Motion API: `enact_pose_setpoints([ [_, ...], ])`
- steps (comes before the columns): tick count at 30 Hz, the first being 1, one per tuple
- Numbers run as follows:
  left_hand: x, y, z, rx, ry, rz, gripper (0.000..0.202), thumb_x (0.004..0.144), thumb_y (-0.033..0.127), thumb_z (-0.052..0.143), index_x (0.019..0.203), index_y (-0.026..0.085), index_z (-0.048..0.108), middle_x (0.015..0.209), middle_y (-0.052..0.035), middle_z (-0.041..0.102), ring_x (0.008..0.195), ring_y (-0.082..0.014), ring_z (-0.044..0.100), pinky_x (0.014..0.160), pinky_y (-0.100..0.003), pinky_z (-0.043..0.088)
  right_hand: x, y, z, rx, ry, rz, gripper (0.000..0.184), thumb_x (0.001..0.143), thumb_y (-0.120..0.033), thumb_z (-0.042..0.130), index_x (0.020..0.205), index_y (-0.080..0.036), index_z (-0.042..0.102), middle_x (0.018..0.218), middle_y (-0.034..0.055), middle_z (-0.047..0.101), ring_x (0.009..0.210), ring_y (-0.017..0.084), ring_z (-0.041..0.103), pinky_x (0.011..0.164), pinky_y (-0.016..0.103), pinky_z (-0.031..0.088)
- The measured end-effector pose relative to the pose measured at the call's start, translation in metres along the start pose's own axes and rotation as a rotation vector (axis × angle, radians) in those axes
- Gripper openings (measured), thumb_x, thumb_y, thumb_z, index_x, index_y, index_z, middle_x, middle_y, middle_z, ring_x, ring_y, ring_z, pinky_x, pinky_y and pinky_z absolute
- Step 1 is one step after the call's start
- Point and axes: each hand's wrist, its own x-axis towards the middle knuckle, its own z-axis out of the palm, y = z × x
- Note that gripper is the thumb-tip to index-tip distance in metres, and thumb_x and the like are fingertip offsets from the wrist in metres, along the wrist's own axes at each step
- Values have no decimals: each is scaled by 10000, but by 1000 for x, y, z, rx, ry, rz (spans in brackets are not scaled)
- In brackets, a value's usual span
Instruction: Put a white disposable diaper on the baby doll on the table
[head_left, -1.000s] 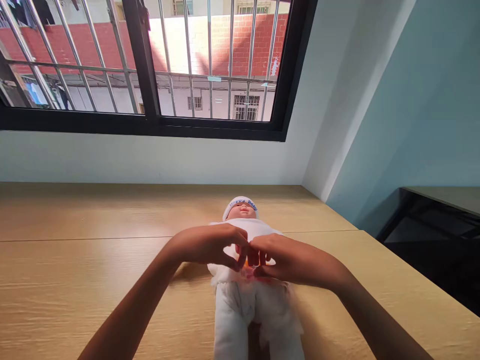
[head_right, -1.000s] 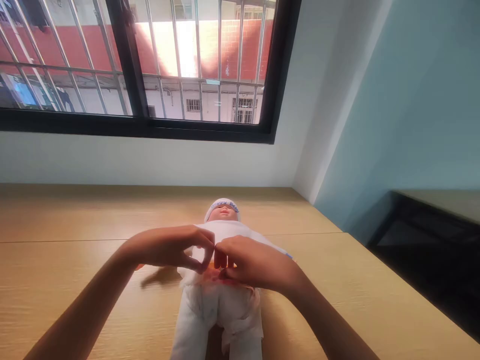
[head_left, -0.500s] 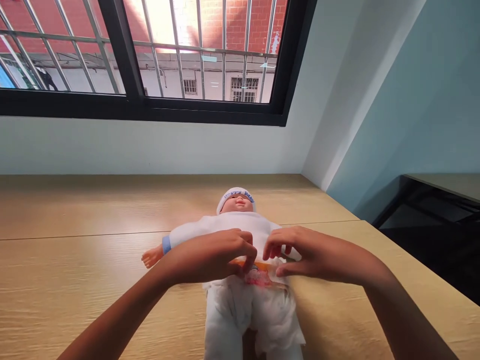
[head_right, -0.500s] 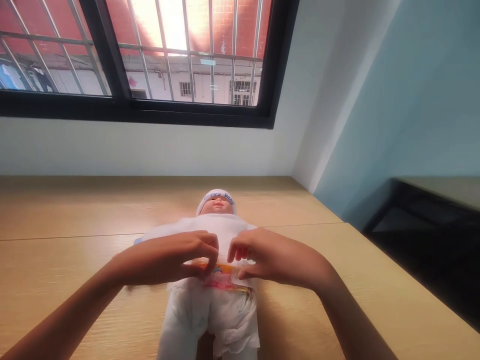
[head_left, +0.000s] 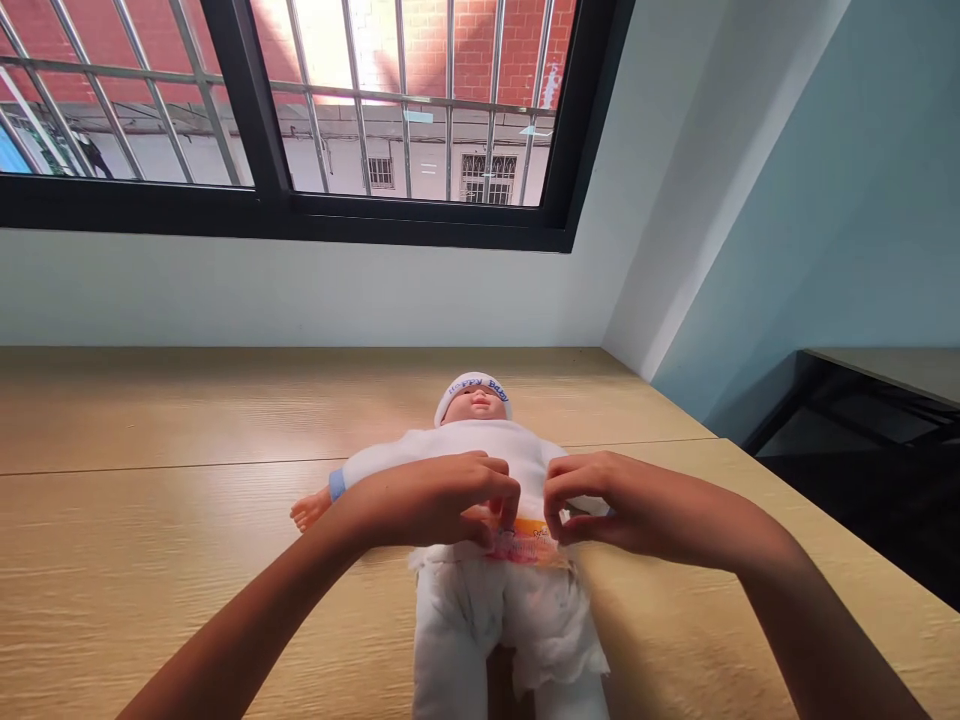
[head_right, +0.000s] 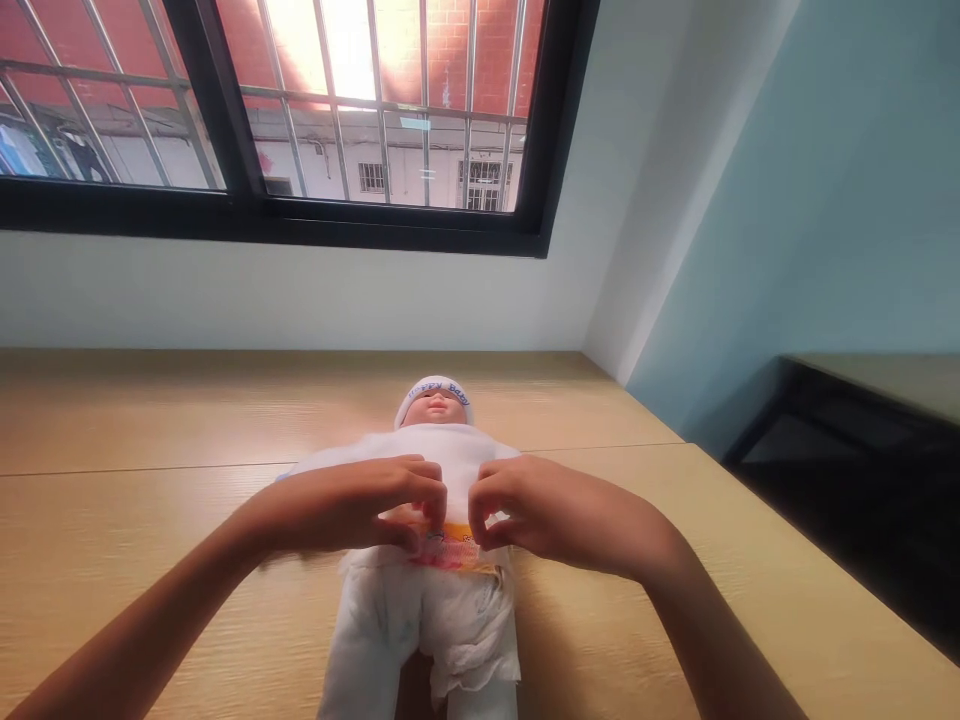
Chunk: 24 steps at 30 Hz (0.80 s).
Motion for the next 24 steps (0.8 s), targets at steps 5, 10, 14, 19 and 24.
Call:
enact_pose_setpoints([
  [5, 10, -11, 1, -89, -48, -44, 124, 770, 131, 652, 878, 187, 628, 894, 20, 567, 789, -113, 546, 677, -189, 399, 5, 0, -1, 55, 20, -68, 83, 884, -234, 591, 841, -210, 658, 1034, 2, 613, 912, 153, 573, 788, 256, 438],
  [10, 20, -22, 5, -172, -29, -10, 191, 722, 143, 697, 874, 196, 594, 814, 38, 533, 740, -106, 502, 644, -192, 386, 23, -2, 14, 72, 41, -157, 119, 863, -125, 559, 843, -202, 647, 1077, 12, 593, 999, 159, 560, 824, 250, 437],
  [14, 9, -19, 0, -129, 21, -57, 196, 725, 196, 714, 864, 202, 576, 833, 28, 565, 742, -123, 521, 632, -214, 383, 25, -7, 28, -57, 127, -5, 132, 884, -135, 492, 850, -215, 591, 991, 7, 598, 910, 166, 561, 758, 281, 438],
  [19, -31, -22, 0, 54, 180, -203, 211, 752, 323, 723, 850, 203, 580, 852, 21, 588, 781, -145, 524, 632, -232, 347, 14, -2, 26, -209, 183, 133, 144, 891, -374, 543, 945, -242, 526, 1003, 10, 581, 907, 200, 547, 757, 321, 438],
  [24, -52, -32, 12, -117, 130, -354, 318, 700, 486, 733, 871, 238, 629, 862, 29, 627, 779, -159, 561, 589, -232, 344, -6, 7, 5, -151, 146, 211, 255, 930, -503, 447, 1066, -299, 516, 1063, -4, 585, 923, 181, 565, 777, 290, 456],
])
